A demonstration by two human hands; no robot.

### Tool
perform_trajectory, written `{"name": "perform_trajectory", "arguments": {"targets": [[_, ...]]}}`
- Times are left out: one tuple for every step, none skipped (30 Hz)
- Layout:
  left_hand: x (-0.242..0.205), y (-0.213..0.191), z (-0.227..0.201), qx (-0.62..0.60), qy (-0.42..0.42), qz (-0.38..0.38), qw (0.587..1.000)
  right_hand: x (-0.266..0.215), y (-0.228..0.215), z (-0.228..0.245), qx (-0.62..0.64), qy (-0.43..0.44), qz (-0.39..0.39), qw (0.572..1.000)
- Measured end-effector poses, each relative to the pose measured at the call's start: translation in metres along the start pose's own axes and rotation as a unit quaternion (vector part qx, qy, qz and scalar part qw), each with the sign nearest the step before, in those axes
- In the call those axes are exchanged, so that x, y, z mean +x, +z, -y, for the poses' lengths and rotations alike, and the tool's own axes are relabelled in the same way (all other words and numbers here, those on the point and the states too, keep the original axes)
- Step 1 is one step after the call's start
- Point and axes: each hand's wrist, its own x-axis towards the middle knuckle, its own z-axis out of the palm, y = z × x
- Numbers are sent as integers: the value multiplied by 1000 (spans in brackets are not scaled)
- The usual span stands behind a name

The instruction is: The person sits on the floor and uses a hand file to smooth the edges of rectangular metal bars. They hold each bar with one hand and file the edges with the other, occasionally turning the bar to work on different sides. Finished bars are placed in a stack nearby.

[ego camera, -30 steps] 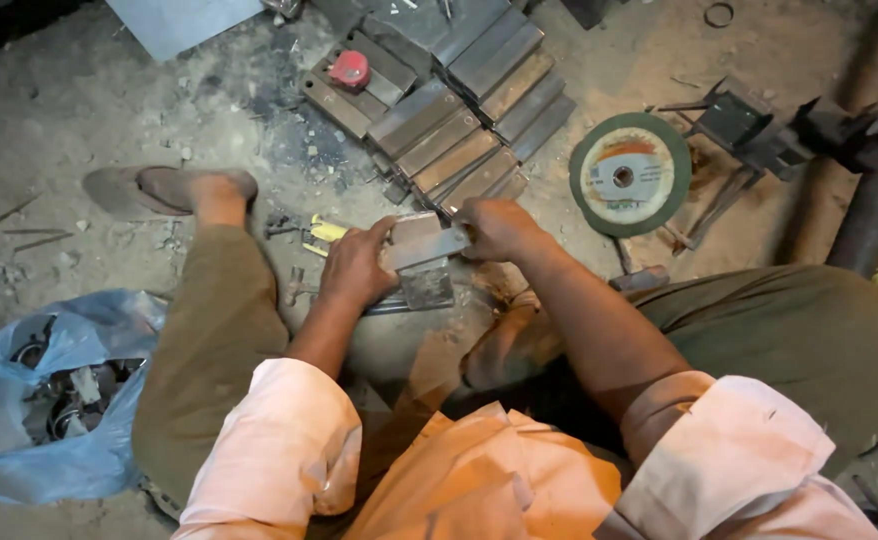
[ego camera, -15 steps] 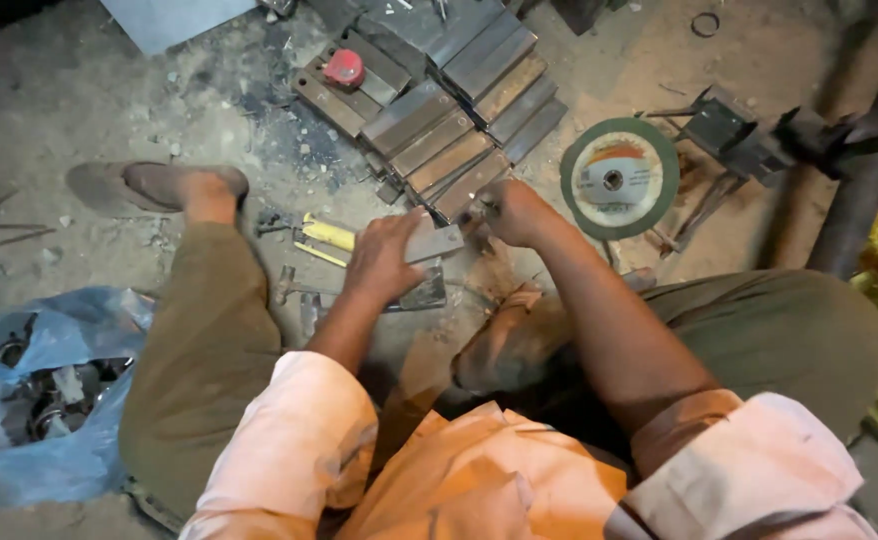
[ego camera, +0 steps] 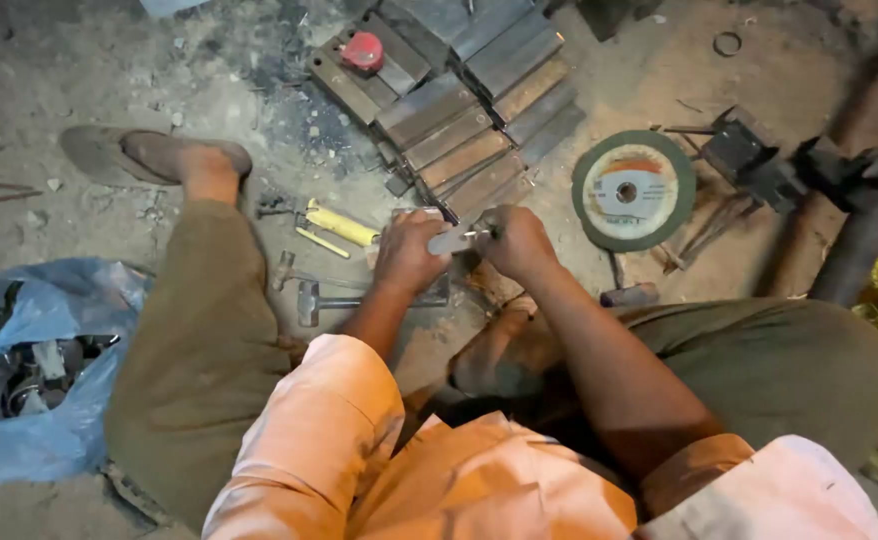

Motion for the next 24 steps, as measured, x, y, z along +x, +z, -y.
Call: {"name": "perform_trajectory", "arguments": {"targets": [[-1, 0, -2, -2, -4, 0, 1000, -3, 1, 3, -9, -6, -11, 1000], [-1, 0, -3, -1, -3, -3, 1000, -5, 3, 5, -18, -12, -22, 1000], [0, -1, -3, 1, -1, -6, 1000, -5, 5, 8, -24, 6, -18, 1000], [0, -1, -4, 4, 1, -8, 1000, -6, 7, 10, -31, 25, -15, 999], [0, -2, -6, 1, -4, -4, 1000, -7, 9, 12, -36, 43, -12, 998], [0, -3, -7, -1, -9, 0, 1000, -9, 10, 14, -26, 41, -19, 999], [1, -4, -7, -3, -13, 4, 1000, -10, 11, 14, -16, 39, -28, 999], [2, -6, -6, -4, -7, 2, 1000, -10, 12, 15, -6, 37, -37, 999], [1, -6, -7, -8, -2, 0, 1000, -9, 13, 14, -9, 37, -39, 999], [0, -6, -8, -12, 3, -2, 1000, -9, 13, 14, -13, 37, -41, 998], [0, -6, -8, -10, -6, 3, 1000, -8, 14, 15, -15, 35, -43, 998], [0, -6, -9, -9, -16, 8, 1000, -8, 14, 15, -11, 34, -41, 999], [0, -6, -10, -7, -26, 12, 1000, -7, 13, 15, -6, 31, -39, 999], [1, -5, -9, -3, -23, 8, 1000, -6, 14, 15, 0, 29, -37, 999], [1, -4, -10, 1, -20, 5, 1000, -5, 14, 16, -6, 29, -33, 999], [1, -4, -9, 4, -18, 2, 1000, -4, 15, 16, -12, 30, -29, 999], [1, -3, -8, -2, -18, 3, 1000, -4, 15, 15, -19, 31, -25, 999], [0, -2, -7, -8, -19, 4, 1000, -5, 16, 15, -20, 3, -40, 999], [1, 0, -5, -13, -19, 4, 1000, -6, 16, 15, -22, -26, -54, 998], [1, 1, -5, -13, -9, -3, 1000, -7, 16, 15, -23, -54, -68, 996], [0, 1, -4, -12, 1, -11, 1000, -7, 17, 16, -31, -54, -68, 996], [0, 1, -3, -12, 10, -18, 1000, -7, 17, 17, -40, -53, -69, 995], [0, 0, -3, -17, 12, -18, 1000, -7, 17, 19, -48, -52, -69, 995], [0, 0, -3, -23, 13, -18, 999, -8, 17, 21, -50, -56, -70, 995]]}}
